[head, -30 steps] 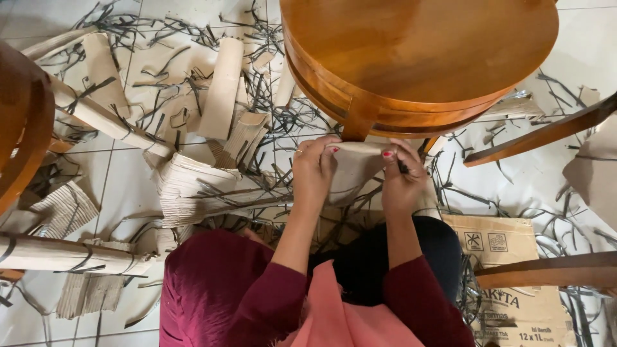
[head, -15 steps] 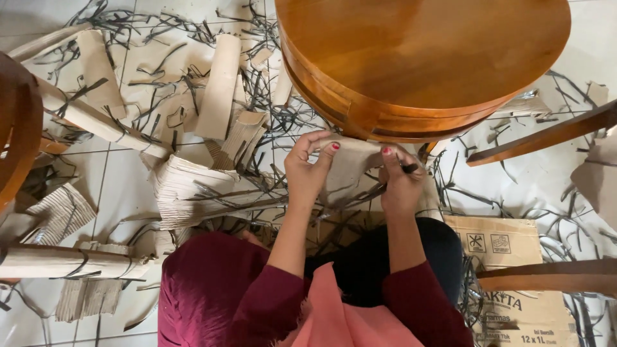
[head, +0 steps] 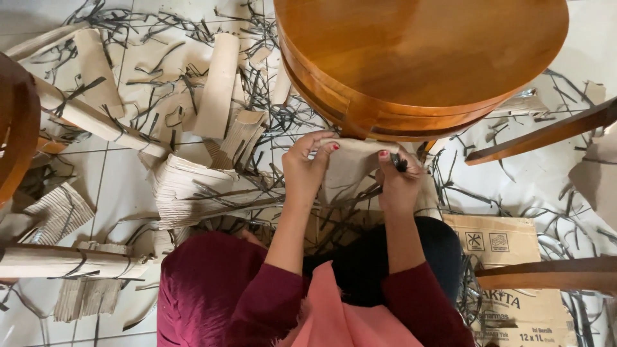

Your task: Wrapping the legs of a wooden stool with protective cardboard and securing them with plastic ties.

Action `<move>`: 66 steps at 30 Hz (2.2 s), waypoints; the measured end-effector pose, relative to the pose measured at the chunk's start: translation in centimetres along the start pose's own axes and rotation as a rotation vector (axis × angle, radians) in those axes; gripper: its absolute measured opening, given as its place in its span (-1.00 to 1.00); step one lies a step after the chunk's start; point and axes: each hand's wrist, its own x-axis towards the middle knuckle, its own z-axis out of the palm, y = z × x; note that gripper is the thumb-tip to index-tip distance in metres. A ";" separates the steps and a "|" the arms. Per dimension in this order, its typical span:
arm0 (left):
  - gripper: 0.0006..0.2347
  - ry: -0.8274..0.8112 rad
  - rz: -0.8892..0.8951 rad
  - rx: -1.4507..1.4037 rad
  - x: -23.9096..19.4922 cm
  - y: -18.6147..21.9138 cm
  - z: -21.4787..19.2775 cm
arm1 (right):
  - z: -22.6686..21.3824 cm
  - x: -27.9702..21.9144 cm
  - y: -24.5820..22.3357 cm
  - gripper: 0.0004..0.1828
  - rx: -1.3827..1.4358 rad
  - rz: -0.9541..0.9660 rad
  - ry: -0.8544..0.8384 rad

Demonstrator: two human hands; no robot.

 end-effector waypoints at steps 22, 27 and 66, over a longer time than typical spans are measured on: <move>-0.92 0.156 0.178 -0.023 1.2 -2.4 2.1 | 2.5 0.3 -3.4 -0.56 -0.147 -0.147 -0.016; -0.89 0.119 0.068 -0.036 1.5 -5.0 2.9 | 2.9 0.4 -3.1 -0.57 -0.116 -0.120 0.035; -0.42 -0.231 -0.103 0.237 -1.8 -2.4 5.1 | -5.4 -0.6 5.0 -0.61 0.244 0.377 -0.355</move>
